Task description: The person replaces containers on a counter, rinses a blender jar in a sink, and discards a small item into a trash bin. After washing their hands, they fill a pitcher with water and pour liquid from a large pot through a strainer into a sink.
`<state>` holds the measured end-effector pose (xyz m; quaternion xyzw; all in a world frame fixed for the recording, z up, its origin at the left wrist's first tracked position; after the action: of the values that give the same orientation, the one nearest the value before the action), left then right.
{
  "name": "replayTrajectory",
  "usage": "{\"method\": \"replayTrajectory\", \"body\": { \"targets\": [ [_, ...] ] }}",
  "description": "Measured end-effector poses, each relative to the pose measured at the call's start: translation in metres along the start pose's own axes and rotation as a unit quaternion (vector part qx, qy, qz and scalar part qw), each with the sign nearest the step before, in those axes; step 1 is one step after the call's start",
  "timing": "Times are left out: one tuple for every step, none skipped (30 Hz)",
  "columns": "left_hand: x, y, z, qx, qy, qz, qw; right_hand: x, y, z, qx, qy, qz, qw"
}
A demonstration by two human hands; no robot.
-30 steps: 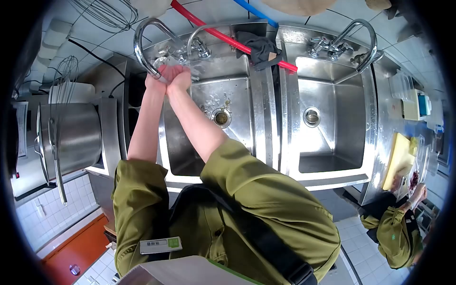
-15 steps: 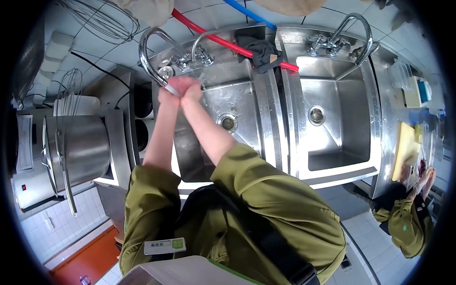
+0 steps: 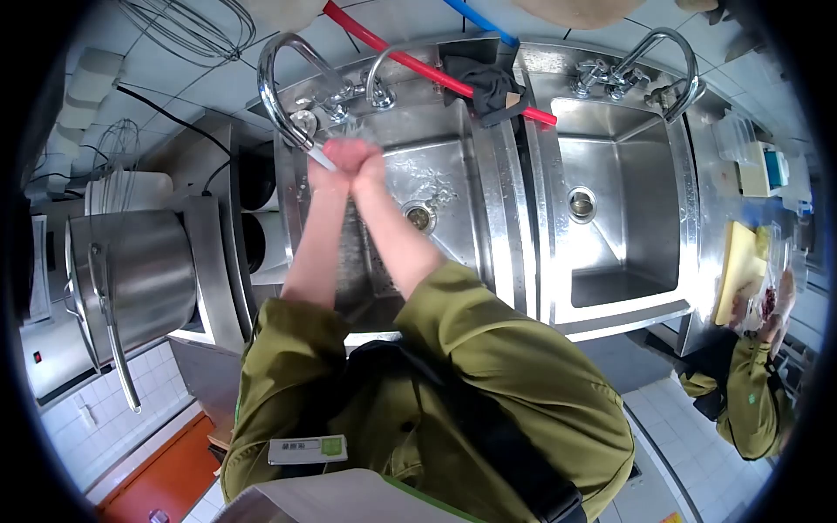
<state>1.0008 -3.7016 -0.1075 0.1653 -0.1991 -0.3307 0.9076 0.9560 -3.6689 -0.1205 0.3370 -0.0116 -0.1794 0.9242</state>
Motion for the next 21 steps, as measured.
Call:
{"method": "replayTrajectory", "body": {
  "targets": [
    [-0.02,-0.008,0.012,-0.134,0.041,-0.043,0.989,-0.017,-0.013,-0.006,-0.019,-0.03,-0.008,0.999],
    [-0.035,-0.016,0.01,-0.001,0.023,-0.01,1.0,-0.035,-0.013,-0.009,-0.026,-0.067,-0.019,0.997],
    [-0.047,-0.019,0.019,0.134,0.0,0.022,0.991,-0.051,-0.01,-0.009,-0.033,-0.106,-0.029,0.993],
    [-0.051,-0.018,0.019,0.263,-0.024,0.052,0.963,-0.06,-0.01,-0.009,-0.043,-0.145,-0.039,0.988],
    [-0.051,-0.013,0.026,0.217,0.005,0.035,0.976,-0.056,-0.01,-0.01,-0.052,-0.103,-0.044,0.992],
    [-0.046,0.0,0.024,0.173,0.031,0.019,0.984,-0.042,-0.009,-0.018,-0.058,-0.064,-0.047,0.995],
    [-0.039,0.012,0.019,0.132,0.057,0.004,0.99,-0.026,-0.009,-0.024,-0.062,-0.026,-0.047,0.997],
    [-0.022,0.019,0.007,0.149,0.036,0.01,0.988,-0.004,-0.011,-0.025,-0.033,-0.042,-0.03,0.998],
    [-0.01,0.023,0.001,0.077,0.064,-0.011,0.995,0.016,-0.01,-0.028,-0.003,-0.058,-0.013,0.998],
    [-0.001,0.029,0.001,0.184,0.013,0.033,0.982,0.023,-0.006,-0.027,0.016,-0.034,-0.004,0.999],
    [0.008,0.036,0.004,0.288,-0.038,0.075,0.954,0.028,-0.003,-0.027,0.035,-0.009,0.005,0.999],
    [0.001,0.026,0.01,0.174,0.0,0.034,0.984,0.021,-0.003,-0.022,0.025,-0.013,0.0,1.0],
    [-0.009,0.014,0.013,0.057,0.041,-0.007,0.998,0.009,-0.01,-0.019,0.014,-0.014,-0.006,1.0],
    [-0.023,-0.013,-0.006,-0.075,0.026,-0.028,0.996,-0.009,-0.027,-0.031,0.017,0.01,-0.051,0.999],
    [-0.036,-0.013,0.002,-0.024,0.01,-0.021,0.999,-0.03,-0.033,-0.031,-0.04,0.042,-0.063,0.996],
    [-0.052,-0.01,0.022,0.028,-0.007,-0.014,0.999,-0.048,-0.029,-0.026,-0.026,0.03,-0.075,0.996],
    [-0.064,-0.007,0.029,0.082,-0.023,-0.009,0.996,-0.063,-0.024,-0.026,-0.078,-0.014,-0.063,0.995],
    [-0.069,-0.006,0.017,0.114,-0.066,0.001,0.991,-0.072,-0.018,-0.032,-0.019,-0.011,-0.09,0.996],
    [-0.073,-0.003,0.003,0.148,-0.109,0.011,0.983,-0.078,-0.012,-0.04,0.04,-0.008,-0.114,0.993],
    [-0.073,0.001,-0.013,0.185,-0.153,0.023,0.971,-0.079,-0.014,-0.059,0.032,0.048,-0.104,0.993],
    [-0.067,0.013,-0.025,0.22,-0.278,-0.001,0.935,-0.075,-0.019,-0.089,0.023,0.104,-0.091,0.99]
  ]
}}
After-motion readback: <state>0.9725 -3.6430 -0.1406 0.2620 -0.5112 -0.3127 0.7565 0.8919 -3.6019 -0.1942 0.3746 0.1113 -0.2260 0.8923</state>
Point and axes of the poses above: each hand's wrist, its own y-axis away from the middle knuckle, its own z-axis out of the palm, x = y × z, the point moved 5 cm from there along -y, towards the middle knuckle, and after that the axes turned 9 degrees about -z, right-handed, at the moved point
